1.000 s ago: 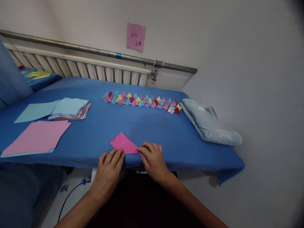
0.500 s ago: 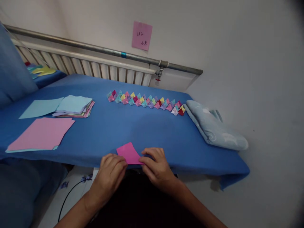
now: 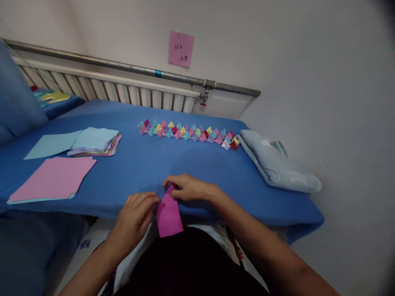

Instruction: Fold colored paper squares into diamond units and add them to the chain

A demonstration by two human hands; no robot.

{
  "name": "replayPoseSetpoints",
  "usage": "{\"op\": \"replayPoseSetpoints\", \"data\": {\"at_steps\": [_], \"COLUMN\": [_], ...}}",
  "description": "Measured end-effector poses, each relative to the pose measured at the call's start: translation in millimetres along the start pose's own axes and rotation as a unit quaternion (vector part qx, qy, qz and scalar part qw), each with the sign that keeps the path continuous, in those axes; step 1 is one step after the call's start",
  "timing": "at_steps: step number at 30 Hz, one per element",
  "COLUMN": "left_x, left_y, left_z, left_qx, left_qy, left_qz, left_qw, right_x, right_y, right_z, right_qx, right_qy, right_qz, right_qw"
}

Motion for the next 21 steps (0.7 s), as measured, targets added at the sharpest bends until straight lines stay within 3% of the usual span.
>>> {"op": "replayPoseSetpoints", "data": {"at_steps": [4, 8, 10, 14, 15, 21], "left_x": [3, 6, 6, 4, 3, -2], "left_y": [22.1, 36.5, 39.4, 39.4, 38.7, 33.8], "left_z": [-20, -18, -15, -18, -19, -23], "left_qx": [0.026, 0.063, 0.077, 0.098, 0.101, 0.116], "left_qy": [0.101, 0.106, 0.093, 0.085, 0.087, 0.115], "left_qz": [0.069, 0.092, 0.088, 0.074, 0.074, 0.078], "left_qw": [0.992, 0.988, 0.989, 0.989, 0.988, 0.984], "right_x": [24, 43, 42, 3, -12, -76], "right_y": [2, -1, -8, -29, -28, 29], "right_z": [1, 1, 7, 25, 27, 27], "right_qx": [-0.094, -0.153, -0.196, -0.214, -0.201, -0.168], "right_qy": [-0.035, -0.04, -0.053, -0.055, -0.047, -0.075], "right_qz": [0.039, 0.047, 0.005, -0.183, -0.205, -0.181], "right_qw": [0.994, 0.986, 0.979, 0.958, 0.957, 0.966]}}
Point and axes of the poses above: each hand's wrist, its own x-axis towards the middle knuckle, its own y-axis out of the palm, z = x × y, the point moved 9 cm from there along x, towards the middle knuckle
